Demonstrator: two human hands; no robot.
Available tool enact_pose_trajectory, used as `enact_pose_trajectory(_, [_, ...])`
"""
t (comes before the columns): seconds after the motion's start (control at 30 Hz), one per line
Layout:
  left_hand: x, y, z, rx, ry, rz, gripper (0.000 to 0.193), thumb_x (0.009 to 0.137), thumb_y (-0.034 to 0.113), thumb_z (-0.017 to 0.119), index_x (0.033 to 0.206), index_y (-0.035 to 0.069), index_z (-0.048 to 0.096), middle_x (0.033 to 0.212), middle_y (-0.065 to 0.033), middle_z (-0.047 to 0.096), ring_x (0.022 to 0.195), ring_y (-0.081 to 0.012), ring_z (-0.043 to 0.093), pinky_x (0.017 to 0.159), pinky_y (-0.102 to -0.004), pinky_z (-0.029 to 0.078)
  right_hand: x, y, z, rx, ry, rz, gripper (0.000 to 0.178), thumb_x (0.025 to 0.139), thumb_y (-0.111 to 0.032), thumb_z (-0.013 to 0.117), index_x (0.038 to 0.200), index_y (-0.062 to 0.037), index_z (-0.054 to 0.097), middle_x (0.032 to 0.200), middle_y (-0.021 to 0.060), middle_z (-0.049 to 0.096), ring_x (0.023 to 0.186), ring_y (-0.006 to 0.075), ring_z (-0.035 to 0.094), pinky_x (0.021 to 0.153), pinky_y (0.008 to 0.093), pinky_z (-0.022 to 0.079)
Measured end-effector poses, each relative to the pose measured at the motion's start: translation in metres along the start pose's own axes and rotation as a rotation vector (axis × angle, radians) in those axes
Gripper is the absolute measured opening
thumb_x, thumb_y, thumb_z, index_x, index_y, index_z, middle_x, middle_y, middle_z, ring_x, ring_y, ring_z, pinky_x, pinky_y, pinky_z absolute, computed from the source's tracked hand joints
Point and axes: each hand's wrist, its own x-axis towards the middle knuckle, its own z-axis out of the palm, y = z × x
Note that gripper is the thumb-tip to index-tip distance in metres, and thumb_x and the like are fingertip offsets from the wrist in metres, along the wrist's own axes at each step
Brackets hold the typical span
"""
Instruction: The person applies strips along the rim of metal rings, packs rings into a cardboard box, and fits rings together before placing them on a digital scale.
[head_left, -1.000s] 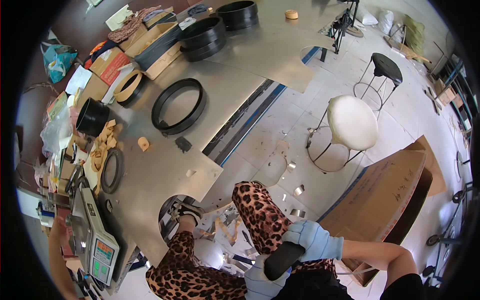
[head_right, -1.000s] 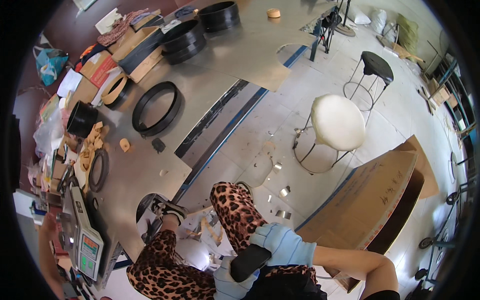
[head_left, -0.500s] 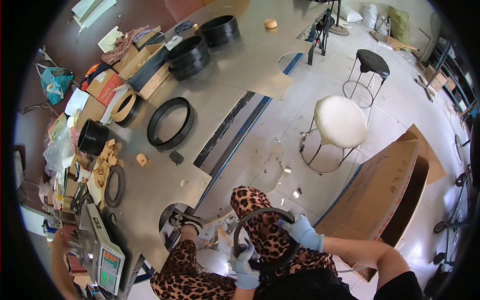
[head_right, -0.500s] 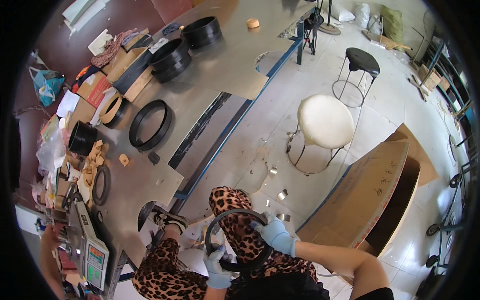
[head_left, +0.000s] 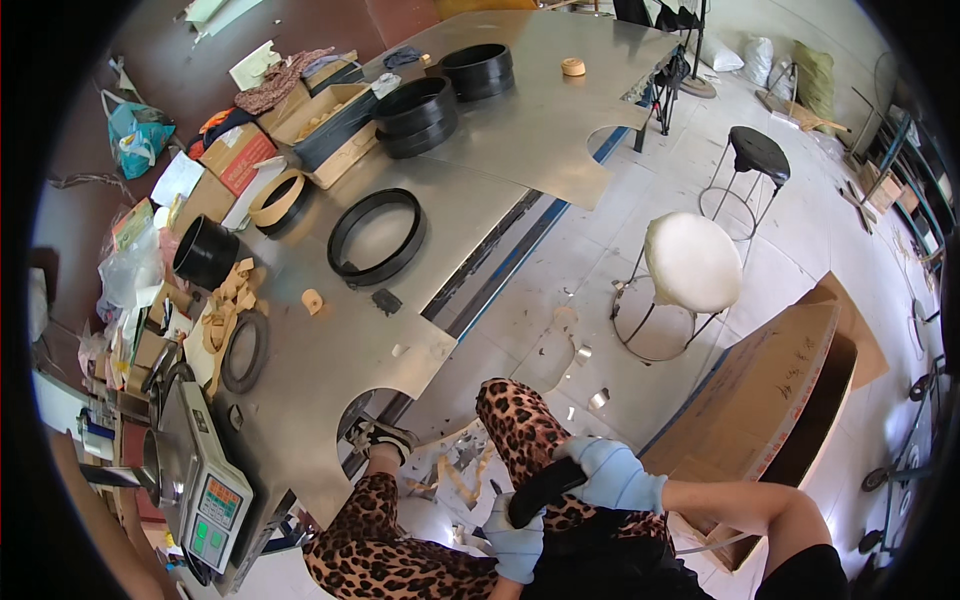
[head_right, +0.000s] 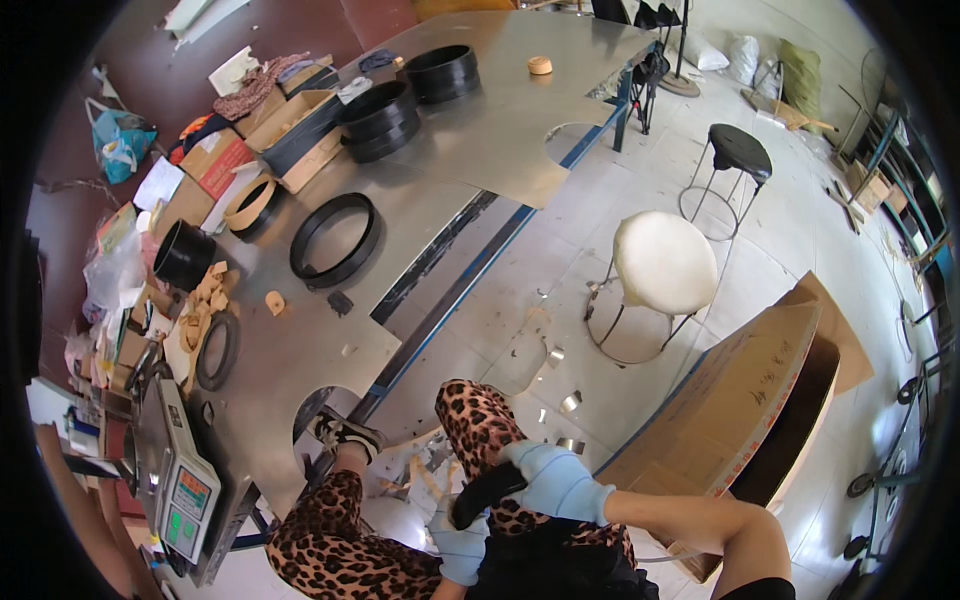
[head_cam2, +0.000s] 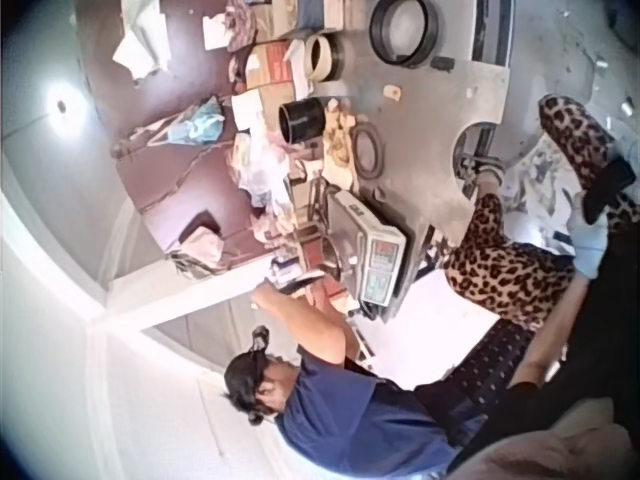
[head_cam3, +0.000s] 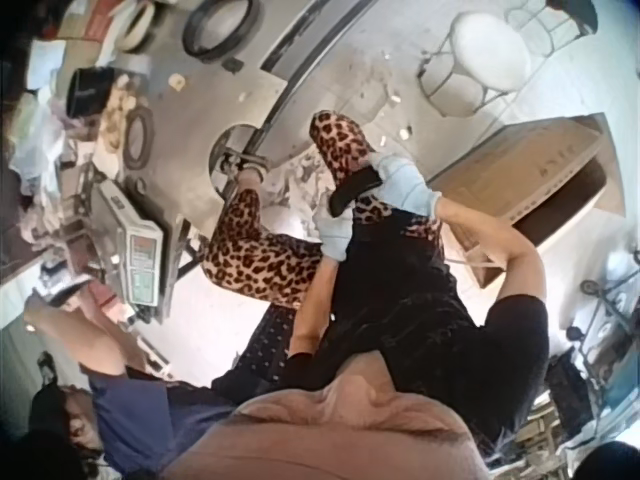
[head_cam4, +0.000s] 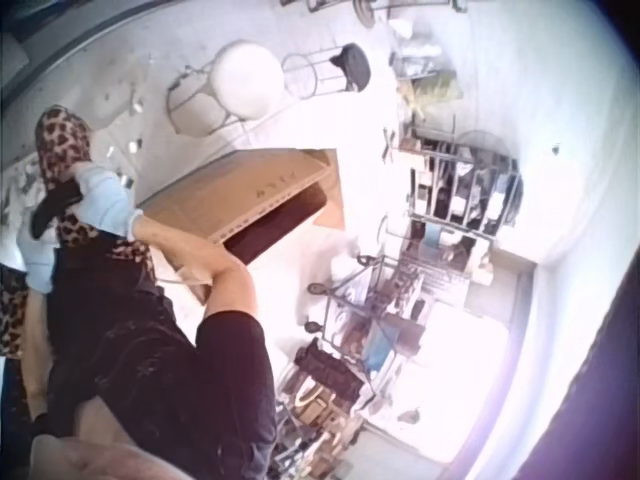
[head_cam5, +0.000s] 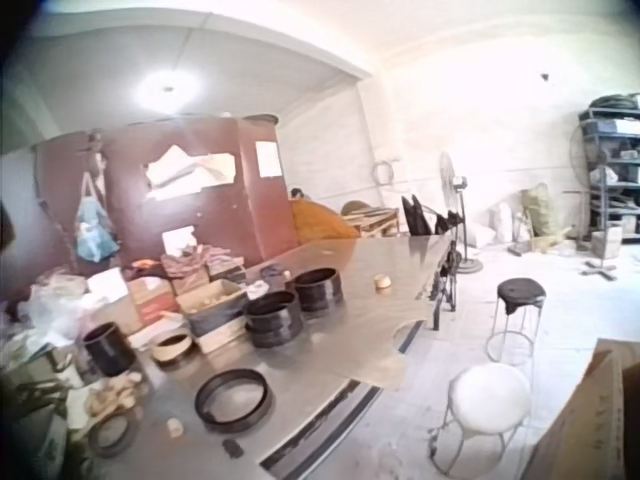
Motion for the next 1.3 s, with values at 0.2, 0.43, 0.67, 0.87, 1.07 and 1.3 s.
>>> enact_pose_trajectory(0.2, [0.003, -0.004, -0.004, -0.632, 0.203, -0.569, 0.020, 0.080, 0.000, 0.062, 0.099, 0.002, 0.060, 0.075, -0.0032, 0.056, 0.059, -0.0130, 0.054, 0.053, -0.0298, 0.049, -0.031, 0.039, 0.083, 0.479, 0.464, 0.629, 0.028, 0.084, -0.013, 0.067, 0.105, 0.0011, 0.056, 0.087, 0.0231, 0.065, 0.084, 0.0359, 0.064, 0.075, 0.0391, 0.050])
enact_pose_trajectory(0.43, [0.019, 0.093, -0.022, -1.112, 0.065, -0.676, 0.023, 0.084, 0.003, 0.066, 0.105, 0.006, 0.056, 0.089, -0.0102, 0.061, 0.076, -0.0208, 0.065, 0.075, -0.0412, 0.061, 0.010, -0.012, -0.009, 0.852, 0.347, 0.897, 0.020, 0.087, -0.009, 0.061, 0.103, -0.0001, 0.054, 0.073, 0.0117, 0.058, 0.056, 0.0215, 0.058, 0.048, 0.0361, 0.049])
enact_pose_trajectory(0.67, [0.044, 0.142, -0.044, -1.325, -0.023, -0.695, 0.007, 0.085, 0.004, 0.062, 0.090, 0.008, 0.060, 0.087, -0.0148, 0.066, 0.080, -0.0248, 0.067, 0.083, -0.0509, 0.057, 0.040, -0.077, -0.094, 1.585, 0.144, 0.649, 0.029, 0.081, -0.013, 0.071, 0.098, -0.0039, 0.050, 0.068, 0.0048, 0.053, 0.050, 0.0166, 0.055, 0.045, 0.0324, 0.053])
enact_pose_trajectory(0.87, [0.066, 0.157, -0.076, -1.350, -0.160, -0.538, 0.009, 0.087, 0.005, 0.063, 0.096, 0.005, 0.061, 0.090, -0.0113, 0.067, 0.076, -0.0227, 0.067, 0.082, -0.0480, 0.058, 0.056, -0.111, -0.107, 1.259, 0.354, 0.461, 0.023, 0.078, -0.003, 0.068, 0.097, 0.0000, 0.055, 0.076, 0.0096, 0.058, 0.053, 0.0196, 0.059, 0.048, 0.0343, 0.054])
enact_pose_trajectory(1.07, [0.079, 0.185, -0.108, -1.579, 0.064, -0.424, 0.016, 0.090, 0.011, 0.064, 0.104, 0.005, 0.058, 0.097, -0.0132, 0.066, 0.089, -0.0296, 0.067, 0.084, -0.0460, 0.058, 0.117, -0.152, -0.106, 1.292, 0.227, 0.361, 0.022, 0.074, -0.003, 0.068, 0.092, -0.0037, 0.055, 0.067, 0.0039, 0.052, 0.047, 0.0171, 0.052, 0.046, 0.0337, 0.049])
enact_pose_trajectory(1.3, [0.110, 0.152, -0.145, -1.342, 0.220, -0.358, 0.016, 0.089, 0.009, 0.057, 0.100, -0.001, 0.063, 0.092, -0.0112, 0.069, 0.088, -0.0230, 0.067, 0.090, -0.0408, 0.054, 0.204, -0.149, -0.054, 1.306, 0.018, 0.365, 0.031, 0.075, -0.007, 0.074, 0.097, 0.0035, 0.054, 0.085, 0.0145, 0.065, 0.065, 0.0242, 0.066, 0.054, 0.0378, 0.058])
